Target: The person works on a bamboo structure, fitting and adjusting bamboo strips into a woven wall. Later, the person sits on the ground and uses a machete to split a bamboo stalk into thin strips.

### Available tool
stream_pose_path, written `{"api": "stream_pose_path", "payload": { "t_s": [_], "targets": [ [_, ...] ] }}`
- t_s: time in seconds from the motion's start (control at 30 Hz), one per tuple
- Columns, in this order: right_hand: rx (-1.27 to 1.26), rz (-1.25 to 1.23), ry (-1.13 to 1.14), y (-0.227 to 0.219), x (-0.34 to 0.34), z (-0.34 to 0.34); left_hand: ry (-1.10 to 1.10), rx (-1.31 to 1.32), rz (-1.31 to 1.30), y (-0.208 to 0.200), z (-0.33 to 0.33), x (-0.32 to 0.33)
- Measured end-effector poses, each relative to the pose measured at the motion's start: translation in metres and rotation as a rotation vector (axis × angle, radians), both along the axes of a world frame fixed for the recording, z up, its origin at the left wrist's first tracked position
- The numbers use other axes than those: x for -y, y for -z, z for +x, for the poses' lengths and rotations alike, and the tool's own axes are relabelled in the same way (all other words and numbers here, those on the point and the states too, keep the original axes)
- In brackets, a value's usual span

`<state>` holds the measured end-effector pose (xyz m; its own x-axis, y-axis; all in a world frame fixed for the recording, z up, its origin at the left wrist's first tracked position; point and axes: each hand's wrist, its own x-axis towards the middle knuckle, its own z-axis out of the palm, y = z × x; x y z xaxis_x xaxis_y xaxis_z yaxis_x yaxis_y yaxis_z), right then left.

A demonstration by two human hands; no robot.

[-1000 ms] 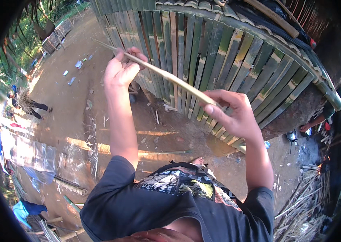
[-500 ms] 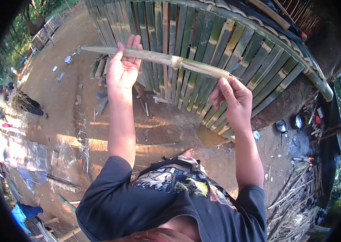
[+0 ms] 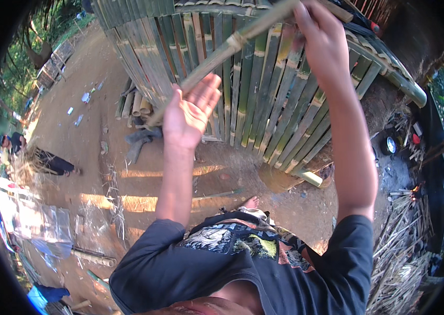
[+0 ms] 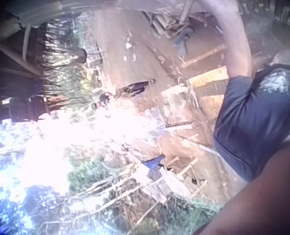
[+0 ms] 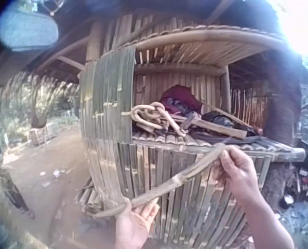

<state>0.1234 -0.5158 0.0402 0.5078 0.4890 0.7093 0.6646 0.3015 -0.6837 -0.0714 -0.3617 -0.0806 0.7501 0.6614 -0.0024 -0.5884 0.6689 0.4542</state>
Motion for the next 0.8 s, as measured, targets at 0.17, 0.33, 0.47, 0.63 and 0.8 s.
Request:
{"api": "stream_pose_path", "payload": {
  "t_s": [0.17, 0.33, 0.47, 0.63, 0.8],
  "targets": [
    [-0.153, -0.084, -0.201, -0.086, -0.062, 0.023, 0.362, -0.143, 0.348, 0.037, -0.007, 0.008],
    [0.143, -0.170, 0.010, -0.162, -0.070, 0.009, -0.731, -0.695, 1.222, 0.067, 0.024, 0.024],
    [0.160, -0.107, 0.055, -0.203, -0.116, 0.027, -0.421, -0.391, 1.112, 0.090, 0.045, -0.004],
    [0.182, -0.125, 0.151, -0.246, -0.140, 0.060, -0.134, -0.195, 0.808, 0.083, 0.062, -0.025],
    [0.105, 0.000, -0.163, -0.270, -0.159, 0.086, -0.089, -0.100, 0.662, 0.047, 0.101, -0.057]
  ]
}}
